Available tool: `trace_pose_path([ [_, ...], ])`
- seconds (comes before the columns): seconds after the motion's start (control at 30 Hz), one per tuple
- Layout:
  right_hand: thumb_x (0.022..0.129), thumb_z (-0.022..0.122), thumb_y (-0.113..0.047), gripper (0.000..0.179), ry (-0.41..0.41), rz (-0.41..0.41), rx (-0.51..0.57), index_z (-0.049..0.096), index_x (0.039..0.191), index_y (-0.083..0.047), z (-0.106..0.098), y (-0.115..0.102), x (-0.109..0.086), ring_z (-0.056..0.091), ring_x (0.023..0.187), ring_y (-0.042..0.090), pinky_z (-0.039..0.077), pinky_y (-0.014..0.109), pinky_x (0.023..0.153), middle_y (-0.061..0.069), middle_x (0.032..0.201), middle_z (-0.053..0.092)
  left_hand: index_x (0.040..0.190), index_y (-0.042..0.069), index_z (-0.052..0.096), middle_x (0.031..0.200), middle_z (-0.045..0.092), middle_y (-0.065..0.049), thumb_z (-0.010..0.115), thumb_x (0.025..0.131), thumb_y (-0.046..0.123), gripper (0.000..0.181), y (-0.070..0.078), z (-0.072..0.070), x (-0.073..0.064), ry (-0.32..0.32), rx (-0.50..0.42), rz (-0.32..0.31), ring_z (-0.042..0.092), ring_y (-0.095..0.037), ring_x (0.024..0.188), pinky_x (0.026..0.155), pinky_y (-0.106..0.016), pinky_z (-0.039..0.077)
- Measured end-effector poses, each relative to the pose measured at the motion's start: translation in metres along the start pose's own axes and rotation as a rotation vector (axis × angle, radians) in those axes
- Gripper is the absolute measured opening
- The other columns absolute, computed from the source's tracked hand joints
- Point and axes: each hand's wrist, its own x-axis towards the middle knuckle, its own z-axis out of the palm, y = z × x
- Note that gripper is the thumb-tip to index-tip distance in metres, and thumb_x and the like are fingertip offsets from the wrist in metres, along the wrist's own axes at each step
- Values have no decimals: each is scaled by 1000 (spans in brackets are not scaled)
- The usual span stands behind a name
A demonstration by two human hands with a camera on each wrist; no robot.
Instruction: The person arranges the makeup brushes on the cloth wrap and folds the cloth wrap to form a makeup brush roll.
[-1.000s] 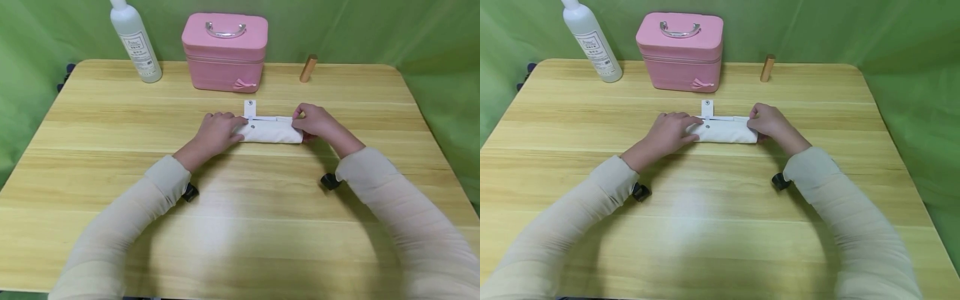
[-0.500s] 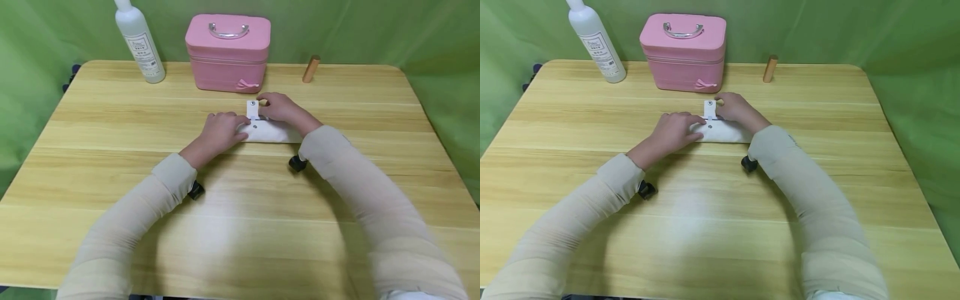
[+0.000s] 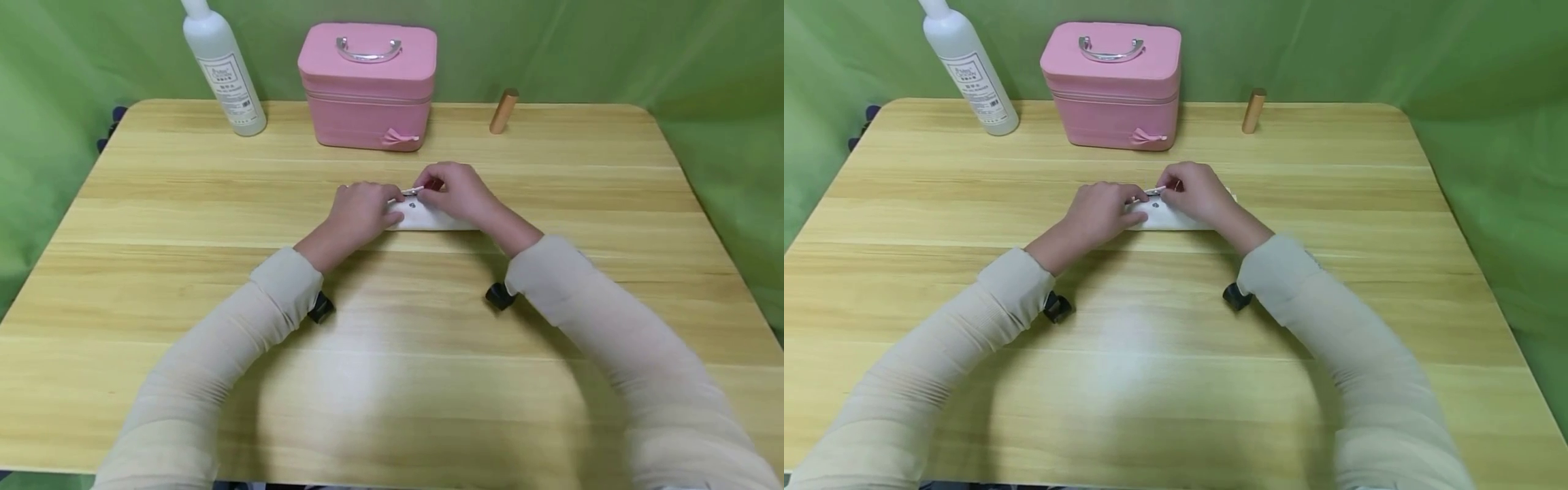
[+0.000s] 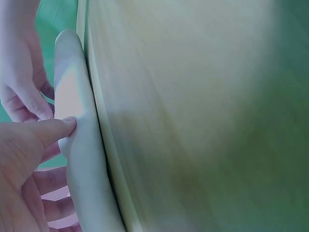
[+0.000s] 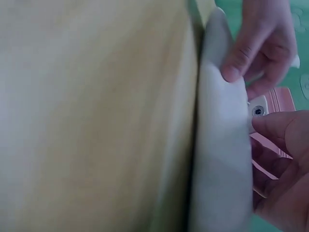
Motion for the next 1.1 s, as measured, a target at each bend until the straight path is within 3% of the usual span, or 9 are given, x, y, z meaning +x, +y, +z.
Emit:
trace_pose_path([
  [0.23, 88, 60, -9, 13, 0, -142, -121, 65, 98, -1, 7, 1, -12, 53, 86, 22, 42, 35, 80, 11, 95, 61, 106, 15, 59, 88, 62, -1, 60, 90, 36, 27, -2, 0, 0, 16, -27, -8, 55, -20, 80, 73, -43, 44],
  [0.4, 85, 67, -18, 25, -35, -185, -233, 62, 104, -3, 8, 0, -16, 51, 89, 22, 41, 37, 82, 9, 99, 58, 111, 16, 53, 80, 57, -2, 60, 90, 31, 26, -2, 0, 0, 20, -32, 27, 52, -21, 73, 65, -37, 44],
  [0.53, 83, 69, -22, 29, -11, -220, -295, 61, 105, -5, 12, -1, -18, 50, 91, 25, 40, 41, 82, 10, 99, 57, 113, 17, 55, 80, 58, -2, 60, 91, 28, 25, 1, 0, 0, 9, -7, 47, 53, -20, 73, 66, -36, 45],
  [0.77, 83, 69, -19, 19, 79, -255, -278, 64, 96, -6, 18, 1, -17, 49, 84, 25, 41, 40, 76, 8, 89, 56, 108, 17, 57, 82, 61, -2, 58, 92, 27, 19, 6, -1, 2, -1, 8, 56, 53, -19, 71, 64, -34, 45],
  [1.1, 84, 65, -18, 14, 119, -249, -254, 65, 93, -7, 21, 3, -17, 46, 75, 22, 41, 35, 66, 6, 82, 52, 98, 16, 57, 79, 58, -1, 56, 93, 27, 12, 9, -1, 3, 24, 13, 59, 53, -19, 70, 60, -35, 44],
])
